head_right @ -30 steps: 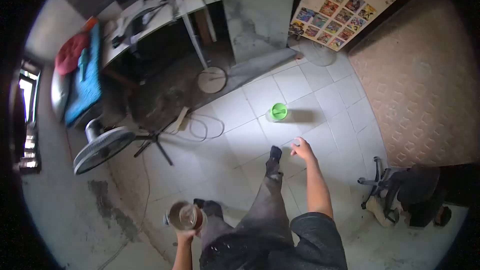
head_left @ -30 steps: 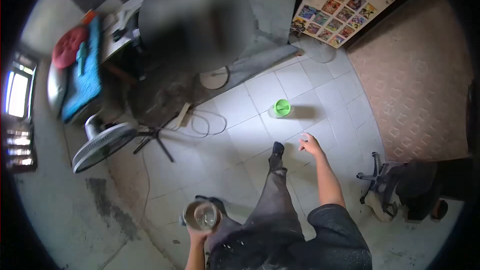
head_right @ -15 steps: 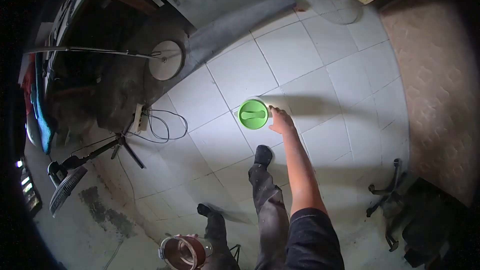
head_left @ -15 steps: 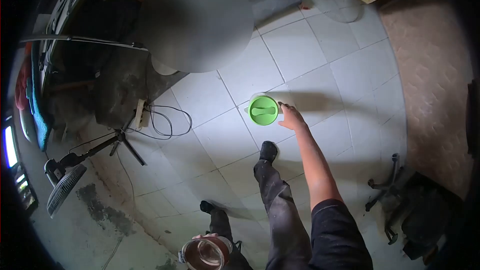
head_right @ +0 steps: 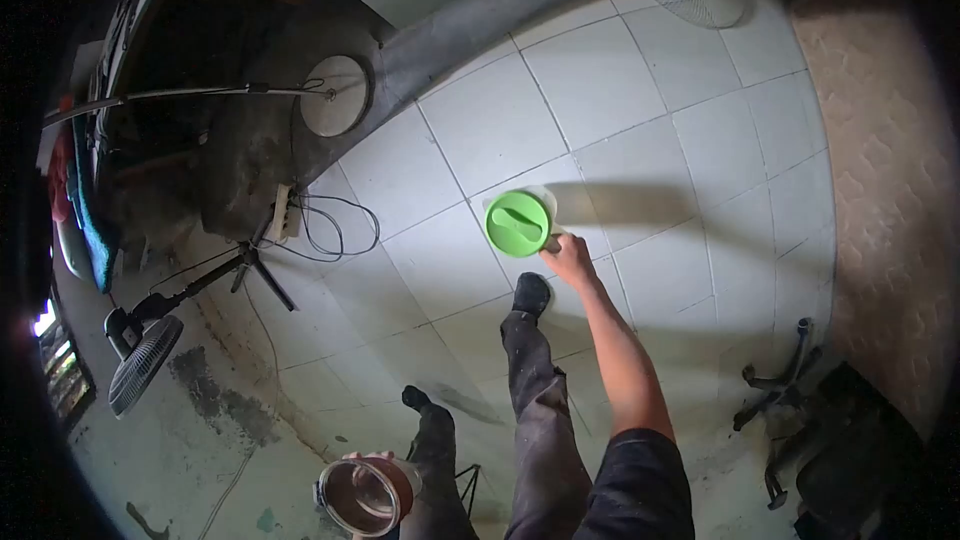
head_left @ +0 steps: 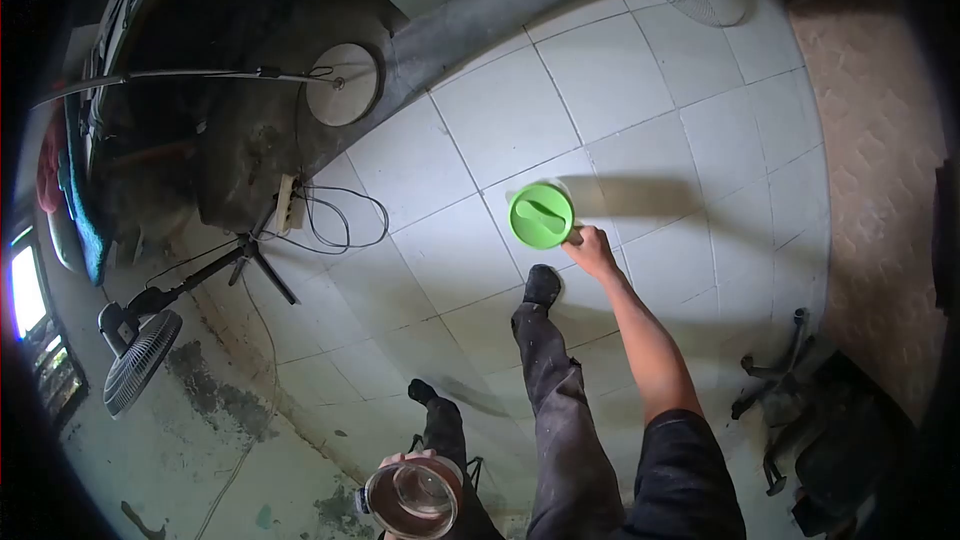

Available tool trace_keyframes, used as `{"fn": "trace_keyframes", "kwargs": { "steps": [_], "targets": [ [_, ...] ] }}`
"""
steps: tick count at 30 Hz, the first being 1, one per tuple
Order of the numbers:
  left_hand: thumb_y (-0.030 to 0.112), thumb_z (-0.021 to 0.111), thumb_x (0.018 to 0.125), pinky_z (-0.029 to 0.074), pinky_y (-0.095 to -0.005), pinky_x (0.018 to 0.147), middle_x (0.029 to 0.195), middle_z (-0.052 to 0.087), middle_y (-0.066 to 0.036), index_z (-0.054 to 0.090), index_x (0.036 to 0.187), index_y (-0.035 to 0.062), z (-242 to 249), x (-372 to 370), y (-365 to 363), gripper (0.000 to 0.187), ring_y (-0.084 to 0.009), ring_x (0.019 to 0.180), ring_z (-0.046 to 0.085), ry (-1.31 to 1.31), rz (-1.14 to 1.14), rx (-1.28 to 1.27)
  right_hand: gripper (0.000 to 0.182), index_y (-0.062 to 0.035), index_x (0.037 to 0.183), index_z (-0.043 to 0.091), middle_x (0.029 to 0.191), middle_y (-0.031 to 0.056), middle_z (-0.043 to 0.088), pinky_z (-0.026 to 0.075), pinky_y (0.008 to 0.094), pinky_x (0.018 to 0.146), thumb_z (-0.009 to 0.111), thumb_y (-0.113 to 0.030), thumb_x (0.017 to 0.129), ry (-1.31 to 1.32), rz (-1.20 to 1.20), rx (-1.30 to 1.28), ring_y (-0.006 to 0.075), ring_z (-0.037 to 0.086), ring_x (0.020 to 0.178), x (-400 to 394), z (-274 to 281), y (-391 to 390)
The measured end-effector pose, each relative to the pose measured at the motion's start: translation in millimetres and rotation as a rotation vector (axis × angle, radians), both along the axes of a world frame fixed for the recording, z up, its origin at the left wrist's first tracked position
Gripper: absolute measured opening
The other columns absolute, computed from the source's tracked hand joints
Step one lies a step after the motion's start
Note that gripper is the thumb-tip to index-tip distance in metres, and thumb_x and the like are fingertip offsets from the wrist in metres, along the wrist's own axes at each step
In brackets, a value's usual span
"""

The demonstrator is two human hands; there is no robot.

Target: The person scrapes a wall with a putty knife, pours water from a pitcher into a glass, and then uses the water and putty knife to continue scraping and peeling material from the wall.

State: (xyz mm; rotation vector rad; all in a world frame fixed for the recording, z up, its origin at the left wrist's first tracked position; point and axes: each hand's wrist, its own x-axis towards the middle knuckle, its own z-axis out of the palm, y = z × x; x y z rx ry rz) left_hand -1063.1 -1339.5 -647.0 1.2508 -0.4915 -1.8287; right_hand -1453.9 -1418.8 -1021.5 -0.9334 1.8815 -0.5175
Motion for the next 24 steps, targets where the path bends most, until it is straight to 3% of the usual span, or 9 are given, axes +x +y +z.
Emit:
{"fn": "trace_keyframes", "kwargs": {
  "steps": [3,5,6,7,8,9,11,18,24],
  "targets": [
    [0.027,0.053,0.103,0.047,-0.0470,0.109,0.138,0.056,-0.023,0.041,0.142,0.0039,6.1,-21.0,-29.0,0.047,-0.0342,0.130,0.054,-0.012,-0.113,-0.173,0.028,0.0012,0.088,0.068,0.075,0.0211,0.068,0.050,0.0431,0.064,0.074,-0.025,0.079,-0.034,0.060,-0.052,0.0361,0.068,0.069,-20.1,62.8,14.5],
    [0.033,0.059,0.099,0.043,-0.0418,0.113,0.141,0.056,-0.019,0.042,0.144,0.0076,15.0,-20.9,-31.9,0.055,-0.0261,0.133,0.052,0.041,-0.078,-0.056,0.031,0.0021,0.085,0.065,0.071,0.0186,0.066,0.049,0.0425,0.062,0.076,-0.026,0.079,-0.063,0.178,-0.010,0.0319,0.062,0.062,-40.1,108.0,33.0],
    [0.031,0.063,0.095,0.041,-0.0373,0.114,0.141,0.058,-0.010,0.049,0.141,0.0089,17.9,-14.3,-42.5,0.053,-0.0217,0.132,0.052,-0.073,-0.278,-0.024,0.032,0.0024,0.084,0.064,0.070,0.0177,0.065,0.049,0.0422,0.062,0.077,-0.027,0.079,-0.086,0.229,0.010,0.0306,0.059,0.060,-48.8,156.8,31.4],
    [0.036,0.069,0.088,0.038,-0.0333,0.115,0.142,0.058,0.001,0.057,0.135,0.0084,12.5,-2.8,-28.6,0.056,-0.0179,0.132,0.051,-0.740,-0.513,0.093,0.035,0.0011,0.084,0.066,0.073,0.0179,0.068,0.050,0.0425,0.063,0.078,-0.031,0.078,-0.069,0.293,0.086,0.0331,0.063,0.064,-56.5,203.1,29.9],
    [0.043,0.073,0.082,0.045,-0.0364,0.109,0.136,0.064,0.000,0.061,0.131,0.0069,24.2,-23.5,-51.5,0.062,-0.0209,0.124,0.057,-0.325,-0.249,0.176,0.037,-0.0002,0.085,0.068,0.075,0.0181,0.070,0.052,0.0427,0.065,0.080,-0.035,0.077,-0.052,0.356,0.163,0.0355,0.066,0.068,-61.9,252.4,27.2],
    [0.033,0.081,0.075,0.050,-0.0377,0.103,0.127,0.070,-0.008,0.062,0.128,0.0020,38.3,-36.6,-76.6,0.065,-0.0230,0.115,0.065,-0.716,-0.480,-0.267,0.039,-0.0009,0.085,0.069,0.074,0.0177,0.070,0.052,0.0425,0.064,0.080,-0.038,0.078,-0.049,0.414,0.200,0.0355,0.066,0.068,-66.2,306.7,19.0],
    [0.016,0.089,0.062,0.053,-0.0356,0.098,0.120,0.072,-0.016,0.062,0.124,-0.0043,65.0,-47.5,-108.2,0.070,-0.0244,0.107,0.071,-0.773,-0.483,-0.471,0.042,-0.0016,0.085,0.070,0.073,0.0172,0.070,0.052,0.0422,0.064,0.081,-0.041,0.079,-0.026,0.483,0.215,0.0355,0.067,0.067,-66.5,406.8,7.8],
    [0.017,0.089,0.056,0.055,-0.0340,0.092,0.116,0.073,-0.015,0.063,0.130,0.0011,125.3,-57.8,-142.2,0.079,-0.0293,0.105,0.073,-0.649,-0.405,-0.733,0.058,-0.0024,0.086,0.072,0.068,0.0178,0.067,0.053,0.0429,0.065,0.076,-0.060,0.080,0.314,0.602,-0.024,0.0368,0.068,0.067,-44.9,674.8,-5.7],
    [0.023,0.092,0.053,0.058,-0.0361,0.090,0.122,0.072,-0.011,0.064,0.133,0.0113,185.8,-56.8,-150.6,0.085,-0.0292,0.106,0.071,-0.507,-0.507,-0.974,0.051,-0.0038,0.087,0.077,0.064,0.0187,0.065,0.052,0.0425,0.064,0.075,-0.055,0.082,0.377,0.534,-0.060,0.0364,0.066,0.063,-10.8,791.8,-12.4]
  ]
}}
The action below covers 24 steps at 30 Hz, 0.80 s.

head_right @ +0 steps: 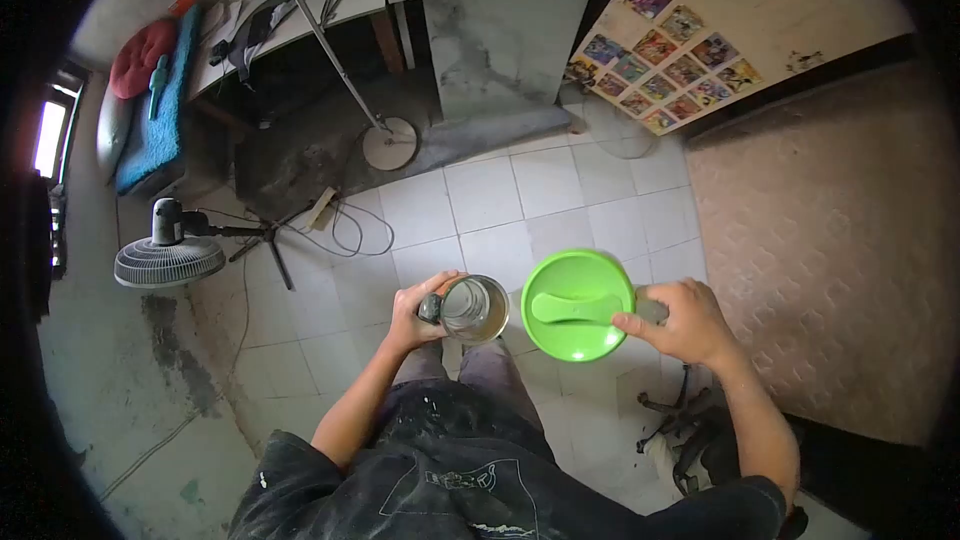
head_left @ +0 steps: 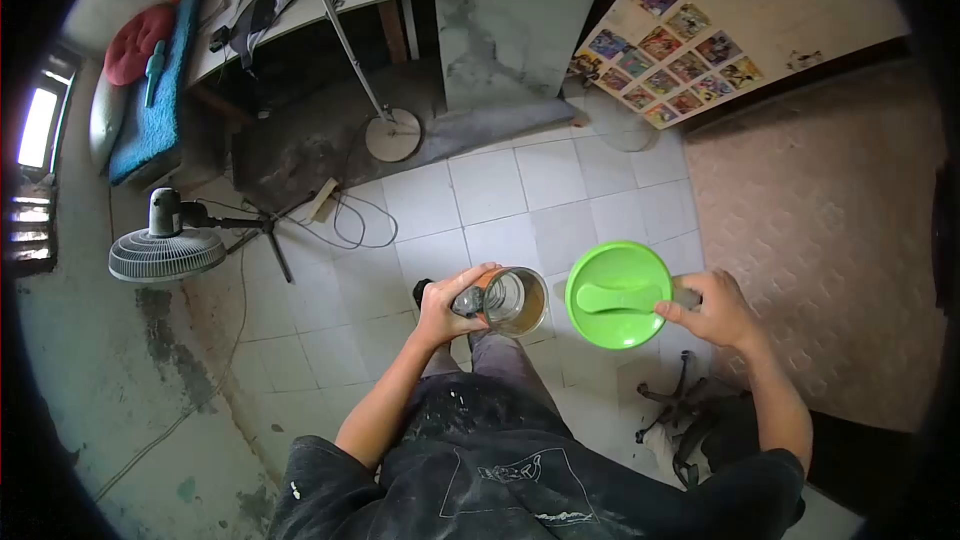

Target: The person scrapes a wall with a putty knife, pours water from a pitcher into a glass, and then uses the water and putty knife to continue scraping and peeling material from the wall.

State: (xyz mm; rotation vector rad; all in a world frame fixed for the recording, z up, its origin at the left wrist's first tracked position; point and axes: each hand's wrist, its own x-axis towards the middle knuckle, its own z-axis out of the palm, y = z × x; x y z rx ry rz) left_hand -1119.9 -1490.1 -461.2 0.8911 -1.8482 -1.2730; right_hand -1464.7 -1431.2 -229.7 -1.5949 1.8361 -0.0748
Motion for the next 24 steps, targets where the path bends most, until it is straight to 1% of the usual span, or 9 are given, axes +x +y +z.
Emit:
{"fn": "trace_keyframes", "kwargs": {
  "steps": [4,6,10,12,16,19,21,22,24],
  "targets": [
    [0.021,0.093,0.052,0.059,-0.0357,0.088,0.122,0.072,-0.009,0.064,0.133,0.0138,17.4,7.3,1.2,0.086,-0.0280,0.105,0.072,0.014,-0.033,-0.041,0.052,-0.0047,0.083,0.077,0.062,0.0185,0.064,0.052,0.0423,0.064,0.073,-0.056,0.082,0.173,0.023,0.009,0.0359,0.066,0.062,35.5,52.8,-10.0],
    [0.019,0.093,0.051,0.059,-0.0357,0.087,0.121,0.072,-0.008,0.064,0.134,0.0165,29.4,9.7,0.7,0.087,-0.0267,0.105,0.072,0.023,-0.019,-0.049,0.054,-0.0058,0.079,0.077,0.061,0.0176,0.064,0.051,0.0426,0.063,0.072,-0.060,0.082,0.284,0.096,-0.005,0.0354,0.066,0.062,48.9,69.0,-14.9],
    [0.017,0.092,0.051,0.060,-0.0358,0.086,0.121,0.072,-0.008,0.064,0.134,0.0179,44.6,12.5,3.2,0.087,-0.0269,0.104,0.072,0.010,-0.004,-0.066,0.059,-0.0043,0.077,0.077,0.059,0.0178,0.063,0.050,0.0441,0.060,0.071,-0.063,0.080,0.381,0.165,-0.061,0.0368,0.065,0.060,68.4,88.8,-19.8],
    [0.016,0.092,0.052,0.060,-0.0361,0.085,0.120,0.072,-0.008,0.063,0.135,0.0178,50.7,11.0,3.9,0.088,-0.0281,0.102,0.072,0.016,0.003,-0.092,0.064,-0.0025,0.075,0.076,0.059,0.0194,0.063,0.049,0.0452,0.060,0.070,-0.066,0.079,0.451,0.242,-0.101,0.0373,0.064,0.059,72.5,93.6,-20.2],
    [0.016,0.092,0.053,0.060,-0.0362,0.082,0.121,0.072,-0.008,0.062,0.137,0.0177,61.1,8.3,2.0,0.089,-0.0285,0.100,0.072,0.089,0.017,-0.152,0.070,-0.0008,0.076,0.077,0.062,0.0217,0.064,0.049,0.0458,0.061,0.068,-0.070,0.078,0.511,0.295,-0.117,0.0380,0.064,0.061,86.6,111.4,-24.3],
    [0.019,0.093,0.052,0.060,-0.0359,0.080,0.121,0.072,-0.008,0.061,0.137,0.0175,74.6,9.3,1.7,0.090,-0.0284,0.099,0.072,0.092,0.016,-0.177,0.071,-0.0010,0.076,0.078,0.065,0.0225,0.065,0.049,0.0456,0.062,0.067,-0.071,0.077,0.559,0.290,0.002,0.0374,0.065,0.064,100.9,129.7,-29.5],
    [0.013,0.094,0.045,0.059,-0.0369,0.089,0.121,0.071,-0.013,0.064,0.132,0.0104,82.7,10.8,1.6,0.092,-0.0304,0.106,0.071,0.043,0.001,-0.150,0.071,-0.0005,0.075,0.078,0.061,0.0218,0.064,0.049,0.0457,0.060,0.067,-0.071,0.077,0.649,0.334,0.014,0.0371,0.065,0.061,108.3,137.4,-30.9],
    [0.013,0.094,0.045,0.059,-0.0369,0.089,0.121,0.071,-0.013,0.064,0.132,0.0104,85.8,11.3,2.1,0.092,-0.0304,0.106,0.071,0.052,-0.015,-0.152,0.071,-0.0005,0.075,0.078,0.061,0.0218,0.064,0.049,0.0457,0.060,0.067,-0.071,0.077,0.657,0.318,0.018,0.0371,0.065,0.061,110.3,138.6,-29.6],
    [0.013,0.094,0.045,0.059,-0.0371,0.088,0.121,0.071,-0.013,0.064,0.132,0.0104,91.4,10.5,2.6,0.092,-0.0309,0.105,0.071,0.052,0.000,-0.156,0.070,-0.0010,0.069,0.076,0.056,0.0198,0.061,0.048,0.0453,0.057,0.067,-0.070,0.078,0.687,0.366,-0.135,0.0358,0.064,0.057,113.4,142.2,-26.9]
  ]
}}
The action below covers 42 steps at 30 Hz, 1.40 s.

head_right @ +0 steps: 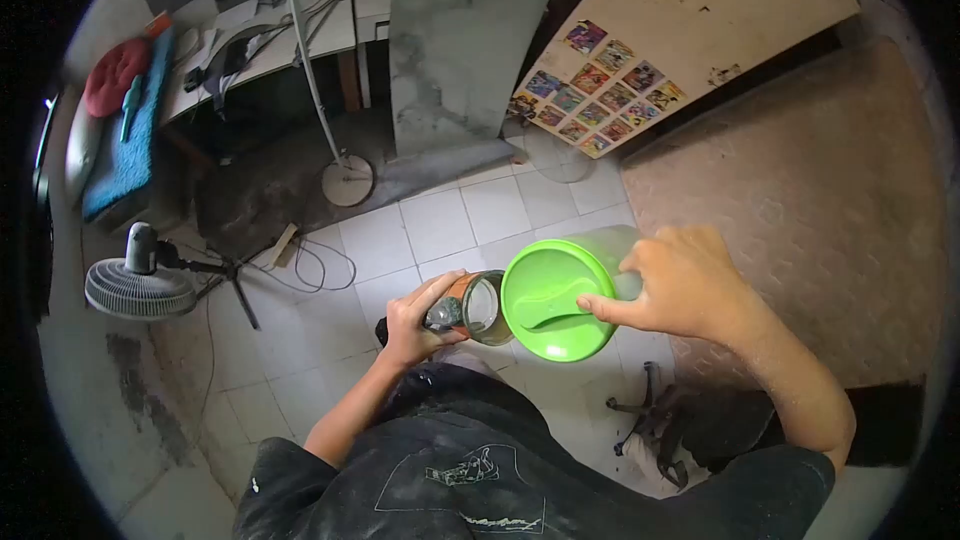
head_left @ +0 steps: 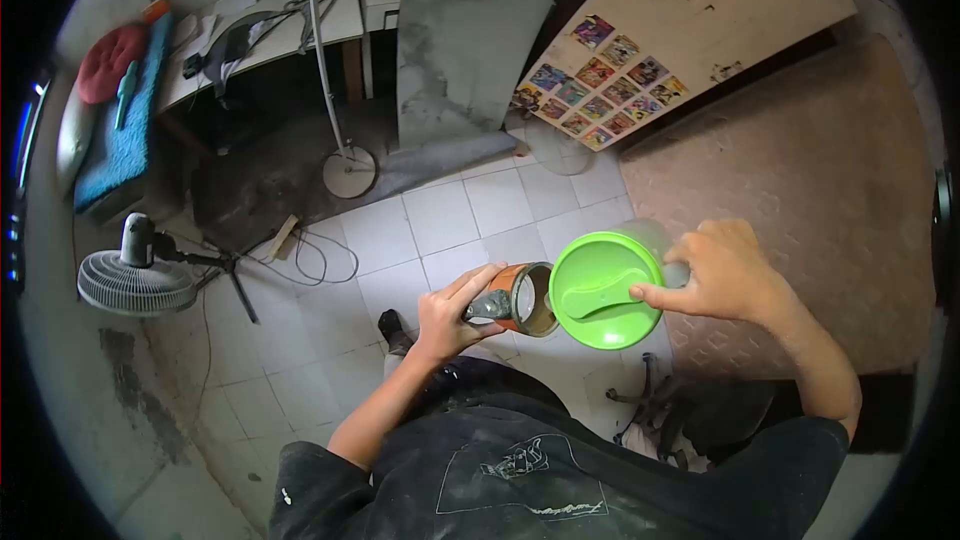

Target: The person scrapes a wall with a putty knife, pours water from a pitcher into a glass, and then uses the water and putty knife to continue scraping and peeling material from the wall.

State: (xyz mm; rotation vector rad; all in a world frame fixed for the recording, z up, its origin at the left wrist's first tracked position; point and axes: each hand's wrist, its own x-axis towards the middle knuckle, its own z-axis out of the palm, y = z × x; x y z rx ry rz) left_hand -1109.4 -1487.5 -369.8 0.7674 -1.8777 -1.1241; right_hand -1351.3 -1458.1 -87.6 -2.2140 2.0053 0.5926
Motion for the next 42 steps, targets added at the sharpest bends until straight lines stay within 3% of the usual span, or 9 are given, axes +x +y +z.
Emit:
{"fn": "trace_keyframes", "kwargs": {
  "steps": [7,9,10,12,42],
  "targets": [
    [0.014,0.094,0.048,0.060,-0.0377,0.086,0.119,0.072,-0.013,0.064,0.132,0.0099,7.0,-4.0,3.7,0.089,-0.0311,0.101,0.072,0.031,0.036,0.002,0.069,-0.0014,0.064,0.074,0.052,0.0170,0.060,0.048,0.0450,0.055,0.067,-0.069,0.078,0.139,-0.060,0.108,0.0353,0.063,0.055,22.4,21.4,-8.5],
    [0.022,0.093,0.049,0.059,-0.0359,0.072,0.120,0.070,-0.004,0.061,0.138,0.0188,5.6,-4.5,3.2,0.095,-0.0249,0.093,0.072,0.038,0.058,-0.061,0.069,-0.0015,0.064,0.074,0.052,0.0171,0.060,0.048,0.0446,0.055,0.067,-0.068,0.078,0.164,-0.020,0.066,0.0345,0.064,0.055,25.0,23.6,-7.4],
    [0.022,0.093,0.049,0.059,-0.0359,0.072,0.120,0.070,-0.004,0.061,0.138,0.0188,7.6,-3.8,2.8,0.095,-0.0249,0.093,0.072,0.041,0.057,-0.064,0.069,-0.0015,0.064,0.074,0.052,0.0171,0.060,0.048,0.0446,0.055,0.067,-0.068,0.078,0.166,-0.021,0.064,0.0345,0.064,0.055,26.4,24.2,-7.5],
    [0.013,0.093,0.049,0.060,-0.0379,0.084,0.118,0.071,-0.011,0.064,0.133,0.0116,13.9,-2.3,3.8,0.089,-0.0304,0.100,0.071,0.000,0.028,0.012,0.068,-0.0019,0.063,0.074,0.052,0.0167,0.060,0.048,0.0439,0.055,0.067,-0.068,0.077,0.196,-0.010,0.052,0.0338,0.064,0.054,27.6,25.0,-6.5],
    [0.010,0.092,0.052,0.056,-0.0381,0.095,0.124,0.069,-0.019,0.058,0.137,0.0034,1.7,-3.4,3.3,0.091,-0.0313,0.109,0.071,0.088,-0.014,0.027,0.066,-0.0047,0.058,0.069,0.050,0.0148,0.057,0.043,0.0408,0.048,0.067,-0.067,0.076,0.278,0.086,-0.066,0.0321,0.061,0.048,40.9,46.2,0.4]
  ]
}}
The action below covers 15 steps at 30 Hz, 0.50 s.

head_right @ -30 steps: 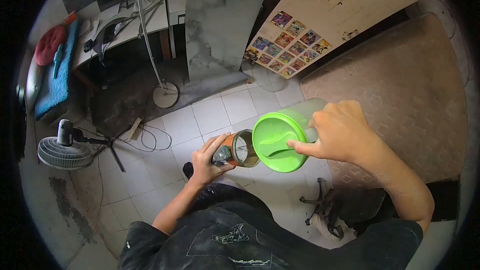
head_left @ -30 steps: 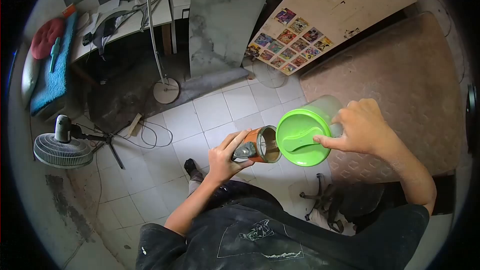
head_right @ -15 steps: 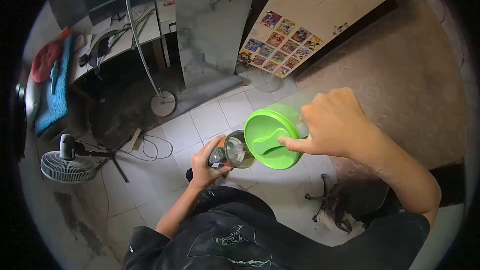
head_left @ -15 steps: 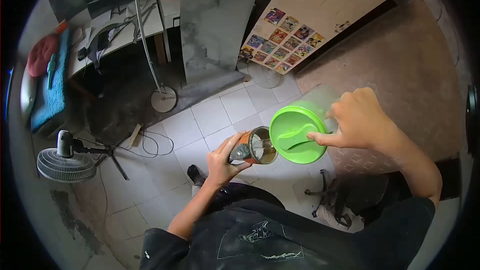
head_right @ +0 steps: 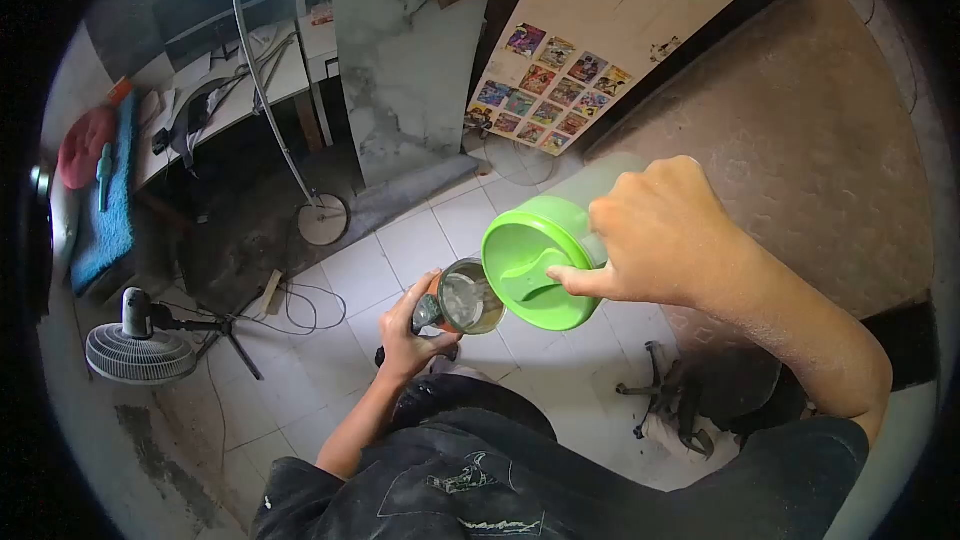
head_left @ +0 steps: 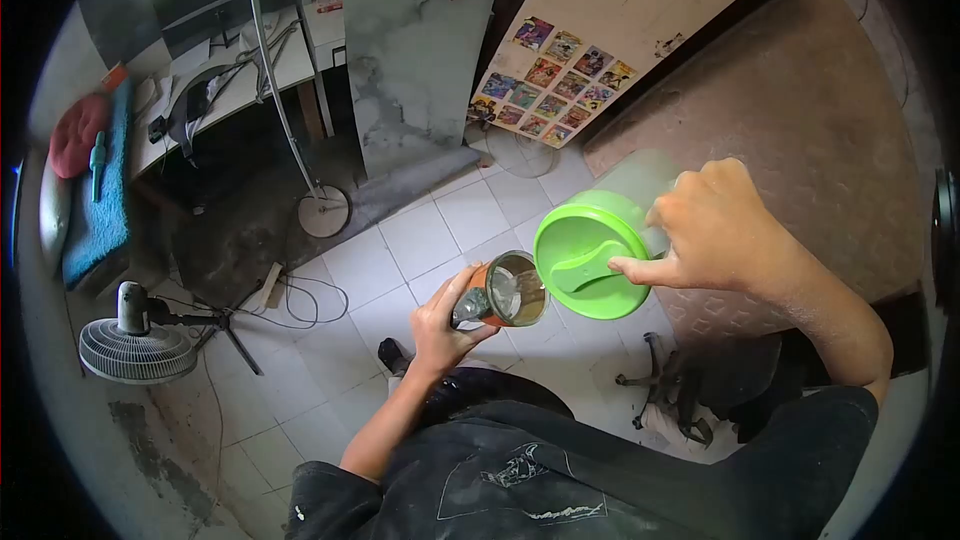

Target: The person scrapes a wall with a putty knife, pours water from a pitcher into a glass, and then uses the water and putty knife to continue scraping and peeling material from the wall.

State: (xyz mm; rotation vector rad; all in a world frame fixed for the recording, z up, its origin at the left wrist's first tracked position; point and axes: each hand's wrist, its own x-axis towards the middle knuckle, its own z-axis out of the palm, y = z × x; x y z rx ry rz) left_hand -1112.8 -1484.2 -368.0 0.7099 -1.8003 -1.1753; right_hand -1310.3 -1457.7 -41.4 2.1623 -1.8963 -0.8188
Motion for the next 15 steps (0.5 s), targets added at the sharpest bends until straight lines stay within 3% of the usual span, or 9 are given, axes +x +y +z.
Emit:
{"fn": "trace_keyframes", "kwargs": {
  "steps": [15],
  "targets": [
    [0.013,0.093,0.057,0.056,-0.0367,0.092,0.118,0.072,-0.017,0.058,0.138,0.0046,-1.3,-4.2,-1.4,0.088,-0.0289,0.104,0.073,-0.004,0.018,-0.011,0.066,-0.0052,0.057,0.069,0.050,0.0146,0.058,0.044,0.0404,0.048,0.067,-0.068,0.076,0.008,-0.006,-0.010,0.0312,0.061,0.048,-1.0,1.5,4.8]
  ]
}}
